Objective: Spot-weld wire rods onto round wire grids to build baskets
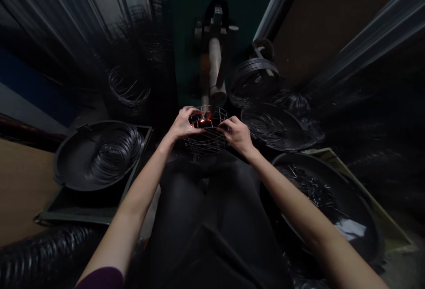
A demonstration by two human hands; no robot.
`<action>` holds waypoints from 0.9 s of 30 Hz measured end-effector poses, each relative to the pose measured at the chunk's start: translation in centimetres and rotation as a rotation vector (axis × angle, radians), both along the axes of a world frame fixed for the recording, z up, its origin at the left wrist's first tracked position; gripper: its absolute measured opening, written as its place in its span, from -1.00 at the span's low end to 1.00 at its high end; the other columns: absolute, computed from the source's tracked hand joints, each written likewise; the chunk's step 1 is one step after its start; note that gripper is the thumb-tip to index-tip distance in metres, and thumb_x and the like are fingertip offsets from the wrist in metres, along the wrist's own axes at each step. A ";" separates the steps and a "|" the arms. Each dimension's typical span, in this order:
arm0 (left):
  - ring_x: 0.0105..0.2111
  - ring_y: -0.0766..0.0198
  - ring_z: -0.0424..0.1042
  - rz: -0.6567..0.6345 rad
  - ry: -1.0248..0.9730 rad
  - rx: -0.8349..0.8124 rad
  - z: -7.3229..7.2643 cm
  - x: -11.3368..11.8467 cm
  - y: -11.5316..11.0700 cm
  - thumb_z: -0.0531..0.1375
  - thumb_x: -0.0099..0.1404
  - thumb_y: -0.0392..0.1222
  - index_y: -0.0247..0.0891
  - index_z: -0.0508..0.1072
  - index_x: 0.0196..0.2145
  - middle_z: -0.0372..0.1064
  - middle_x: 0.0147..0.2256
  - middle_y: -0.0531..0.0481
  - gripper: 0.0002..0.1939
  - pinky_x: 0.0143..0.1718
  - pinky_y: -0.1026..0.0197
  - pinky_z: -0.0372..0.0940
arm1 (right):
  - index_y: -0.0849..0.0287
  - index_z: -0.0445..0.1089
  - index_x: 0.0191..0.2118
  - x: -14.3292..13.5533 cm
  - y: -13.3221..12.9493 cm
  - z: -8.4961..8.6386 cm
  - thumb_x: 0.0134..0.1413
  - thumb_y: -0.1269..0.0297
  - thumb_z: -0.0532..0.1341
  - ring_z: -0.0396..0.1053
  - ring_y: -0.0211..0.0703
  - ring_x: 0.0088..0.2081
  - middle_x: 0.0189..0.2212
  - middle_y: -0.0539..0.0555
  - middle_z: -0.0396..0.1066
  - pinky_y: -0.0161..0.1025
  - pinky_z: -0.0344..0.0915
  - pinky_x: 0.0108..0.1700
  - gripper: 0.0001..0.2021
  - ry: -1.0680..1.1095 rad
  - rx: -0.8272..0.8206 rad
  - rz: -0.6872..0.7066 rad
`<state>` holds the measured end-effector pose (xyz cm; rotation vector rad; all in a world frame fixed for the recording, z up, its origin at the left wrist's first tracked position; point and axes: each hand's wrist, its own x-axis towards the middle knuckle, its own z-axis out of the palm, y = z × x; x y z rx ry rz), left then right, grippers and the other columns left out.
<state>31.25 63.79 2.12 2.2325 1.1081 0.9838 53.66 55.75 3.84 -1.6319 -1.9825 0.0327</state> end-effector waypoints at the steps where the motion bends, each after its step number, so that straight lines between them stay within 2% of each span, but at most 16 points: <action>1: 0.10 0.01 0.29 -0.006 -0.002 0.004 -0.1 0.0 0.1 0.50 -0.14 -0.05 -0.21 0.44 -0.04 0.27 0.03 -0.13 -0.31 0.19 -0.02 0.23 | 0.10 0.51 -0.22 0.0 0.0 0.0 0.17 0.27 0.29 0.36 -0.20 -0.29 -0.26 0.05 0.38 -0.31 0.14 -0.37 -0.91 0.022 -0.004 -0.001; 4: 0.09 0.02 0.30 -0.012 -0.001 0.007 0.0 0.0 0.9 0.50 -0.15 -0.04 -0.21 0.43 -0.01 0.27 0.03 -0.12 -0.28 0.18 -0.02 0.23 | 0.12 0.51 -0.24 0.1 0.6 -0.1 0.13 0.28 0.31 0.35 -0.18 -0.30 -0.27 0.05 0.38 -0.30 0.16 -0.35 -0.92 0.065 -0.002 -0.022; 9: 0.07 -0.01 0.32 0.022 0.003 -0.024 0.8 0.4 3.1 0.51 -0.18 -0.07 -0.21 0.43 -0.01 0.28 0.01 -0.11 -0.26 0.19 -0.07 0.22 | 0.13 0.50 -0.26 -0.8 3.1 0.3 0.10 0.29 0.31 0.32 -0.14 -0.29 -0.29 0.07 0.35 -0.26 0.20 -0.30 -0.92 0.105 0.001 -0.068; 12: 0.13 -0.03 0.28 -0.018 -0.029 -0.014 0.3 -0.4 3.4 0.49 -0.11 0.00 -0.23 0.41 0.01 0.28 0.05 -0.16 -0.27 0.23 -0.07 0.18 | 0.15 0.49 -0.28 -0.7 2.7 1.1 0.18 0.25 0.21 0.33 -0.12 -0.27 -0.28 0.10 0.34 -0.22 0.26 -0.23 -0.87 0.164 0.024 -0.091; 14: 0.25 -0.09 0.14 -0.044 -0.081 -0.030 -1.2 -1.7 3.0 0.48 -0.10 0.09 -0.20 0.30 0.15 0.16 0.19 -0.21 -0.11 0.30 -0.13 0.06 | 0.16 0.48 -0.27 0.4 0.7 1.7 0.29 0.16 0.06 0.35 -0.10 -0.24 -0.27 0.13 0.36 -0.18 0.29 -0.15 -0.71 0.240 0.027 -0.116; 17: 0.35 -0.18 -0.05 -0.105 -0.189 -0.203 -4.9 -3.7 2.0 0.50 -0.20 0.18 -0.16 -0.05 0.33 -0.11 0.33 -0.32 0.27 0.34 -0.22 -0.07 | 0.12 0.46 -0.26 3.1 -4.6 1.6 0.36 -0.02 -0.17 0.38 -0.07 -0.14 -0.23 0.15 0.43 -0.14 0.30 -0.04 -0.47 0.364 -0.099 -0.151; 19: 0.35 -0.19 -0.04 -0.118 -0.287 -0.333 -7.5 -4.3 1.3 0.50 -0.23 0.20 -0.18 -0.19 0.35 -0.11 0.32 -0.40 0.37 0.33 -0.24 -0.06 | 0.11 0.45 -0.28 4.8 -8.7 0.2 0.33 -0.14 -0.22 0.41 -0.05 -0.14 -0.25 0.14 0.47 -0.12 0.32 -0.04 -0.39 0.389 -0.285 -0.183; 21: 0.34 -0.19 0.00 -0.067 -0.406 -0.390 -9.5 -4.1 0.8 0.50 -0.27 0.20 -0.18 -0.22 0.33 -0.03 0.27 -0.41 0.40 0.30 -0.26 -0.01 | 0.09 0.44 -0.34 6.1 -12.3 -2.2 0.25 -0.24 -0.16 0.44 -0.02 -0.20 -0.33 0.13 0.49 -0.09 0.37 -0.08 -0.40 0.364 -0.512 -0.168; 24: 0.30 -0.16 0.09 0.036 -0.563 -0.372 -10.6 -3.6 0.0 0.51 -0.31 0.20 -0.09 -0.17 0.27 0.04 0.21 -0.33 0.34 0.22 -0.27 0.12 | 0.09 0.44 -0.38 7.6 -15.9 -6.0 0.09 -0.24 0.05 0.48 0.05 -0.17 -0.28 0.14 0.53 -0.03 0.39 -0.04 -0.51 0.368 -0.736 -0.069; 26: 0.26 -0.10 0.16 0.055 -0.598 -0.323 -10.0 -3.9 -1.0 0.50 -0.27 0.18 -0.04 -0.14 0.23 0.08 0.18 -0.27 0.26 0.19 -0.24 0.18 | 0.10 0.47 -0.31 8.0 -16.8 -7.0 0.03 -0.17 0.13 0.49 0.04 -0.15 -0.21 0.14 0.53 -0.04 0.41 -0.04 -0.58 0.442 -0.784 -0.059; 27: 0.24 -0.07 0.19 0.042 -0.588 -0.283 -9.4 -4.2 -1.6 0.49 -0.23 0.17 -0.03 -0.13 0.22 0.11 0.16 -0.25 0.22 0.19 -0.22 0.19 | 0.10 0.48 -0.24 7.9 -16.7 -6.7 0.02 -0.14 0.15 0.49 0.02 -0.19 -0.21 0.14 0.53 -0.06 0.43 -0.10 -0.58 0.487 -0.780 -0.078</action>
